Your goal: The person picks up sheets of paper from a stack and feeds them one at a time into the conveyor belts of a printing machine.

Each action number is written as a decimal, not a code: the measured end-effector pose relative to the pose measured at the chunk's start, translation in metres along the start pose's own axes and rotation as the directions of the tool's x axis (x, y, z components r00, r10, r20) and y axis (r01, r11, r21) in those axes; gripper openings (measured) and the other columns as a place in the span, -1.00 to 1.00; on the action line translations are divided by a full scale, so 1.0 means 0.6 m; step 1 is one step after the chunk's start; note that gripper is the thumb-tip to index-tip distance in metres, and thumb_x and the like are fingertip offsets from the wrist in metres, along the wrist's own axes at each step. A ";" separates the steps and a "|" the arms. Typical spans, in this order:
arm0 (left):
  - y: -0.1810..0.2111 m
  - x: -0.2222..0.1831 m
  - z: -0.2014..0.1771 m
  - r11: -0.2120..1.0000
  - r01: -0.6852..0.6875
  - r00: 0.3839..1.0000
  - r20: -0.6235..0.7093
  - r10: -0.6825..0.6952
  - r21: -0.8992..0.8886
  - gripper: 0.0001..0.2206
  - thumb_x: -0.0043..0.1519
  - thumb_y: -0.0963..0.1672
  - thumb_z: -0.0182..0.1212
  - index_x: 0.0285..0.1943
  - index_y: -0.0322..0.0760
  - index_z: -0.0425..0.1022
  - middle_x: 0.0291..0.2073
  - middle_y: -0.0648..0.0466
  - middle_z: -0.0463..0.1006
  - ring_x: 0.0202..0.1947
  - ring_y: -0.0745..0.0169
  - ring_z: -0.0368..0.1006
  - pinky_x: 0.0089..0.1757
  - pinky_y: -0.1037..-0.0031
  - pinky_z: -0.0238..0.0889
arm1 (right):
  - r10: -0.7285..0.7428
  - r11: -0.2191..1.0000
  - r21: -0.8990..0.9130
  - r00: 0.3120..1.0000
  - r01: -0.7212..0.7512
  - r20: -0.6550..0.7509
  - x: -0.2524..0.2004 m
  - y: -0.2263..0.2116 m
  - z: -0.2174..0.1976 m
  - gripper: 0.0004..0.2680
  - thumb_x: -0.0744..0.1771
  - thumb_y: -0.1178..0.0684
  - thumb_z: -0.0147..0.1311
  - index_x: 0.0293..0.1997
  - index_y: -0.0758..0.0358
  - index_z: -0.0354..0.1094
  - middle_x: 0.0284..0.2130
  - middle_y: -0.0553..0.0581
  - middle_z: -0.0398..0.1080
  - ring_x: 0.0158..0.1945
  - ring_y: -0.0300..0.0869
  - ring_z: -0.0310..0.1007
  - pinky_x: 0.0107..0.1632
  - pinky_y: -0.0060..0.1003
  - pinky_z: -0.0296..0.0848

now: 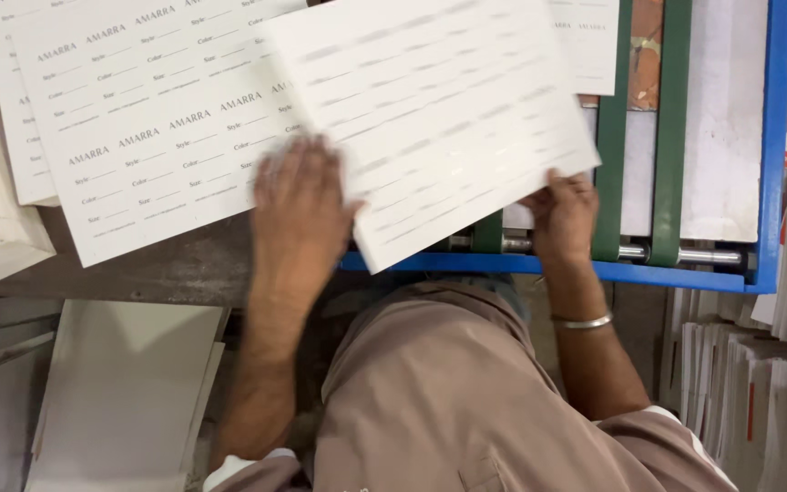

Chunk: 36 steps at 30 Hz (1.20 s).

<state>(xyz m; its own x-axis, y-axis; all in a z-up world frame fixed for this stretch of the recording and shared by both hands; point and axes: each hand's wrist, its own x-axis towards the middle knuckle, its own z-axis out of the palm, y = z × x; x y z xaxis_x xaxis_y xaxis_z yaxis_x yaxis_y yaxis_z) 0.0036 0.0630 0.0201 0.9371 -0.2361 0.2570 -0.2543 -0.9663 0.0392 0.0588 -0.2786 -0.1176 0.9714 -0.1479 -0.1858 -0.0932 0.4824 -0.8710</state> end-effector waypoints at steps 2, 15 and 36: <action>-0.036 -0.009 -0.006 0.995 0.031 0.999 -0.027 -0.028 0.091 -0.50 0.29 -0.04 0.29 0.34 -0.45 0.43 0.32 -0.25 0.41 0.39 -0.14 0.24 0.30 -0.07 0.06 | -0.076 0.997 -0.038 0.991 0.072 -0.107 0.021 0.010 -0.070 -0.92 0.45 0.20 -0.05 0.01 0.39 0.28 -0.26 0.20 0.50 -0.25 -0.12 0.57 -0.15 -0.21 0.69; -0.071 -0.045 0.016 0.998 0.004 0.975 -0.222 0.011 0.065 -0.81 0.31 -0.22 0.30 0.08 -0.34 0.61 0.04 -0.06 0.64 0.11 0.03 0.54 0.06 0.24 0.41 | -0.040 0.990 -0.143 0.927 -0.015 -0.373 -0.029 0.083 -0.180 -0.92 0.44 0.16 -0.06 -0.02 0.35 0.28 -0.29 0.15 0.47 -0.28 -0.15 0.55 -0.18 -0.17 0.69; -0.111 -0.078 -0.015 0.970 0.174 0.952 -0.221 -0.210 -0.172 -0.57 0.35 -0.29 0.28 0.42 -0.25 0.48 0.34 -0.02 0.53 0.40 0.11 0.39 0.40 0.26 0.20 | 0.265 0.917 -0.288 0.961 -0.277 -0.082 -0.002 0.001 -0.013 -0.74 0.41 0.07 -0.02 0.19 0.43 0.22 -0.09 0.31 0.49 -0.08 -0.03 0.60 0.00 -0.19 0.66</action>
<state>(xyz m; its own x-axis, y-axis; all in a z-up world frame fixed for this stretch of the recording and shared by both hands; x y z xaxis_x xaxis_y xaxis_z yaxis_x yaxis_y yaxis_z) -0.0253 0.1392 0.0145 0.8929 0.0011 0.4503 -0.1245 -0.9604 0.2492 0.0561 -0.2850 -0.1212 0.8908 -0.0855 -0.4463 -0.4173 0.2350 -0.8779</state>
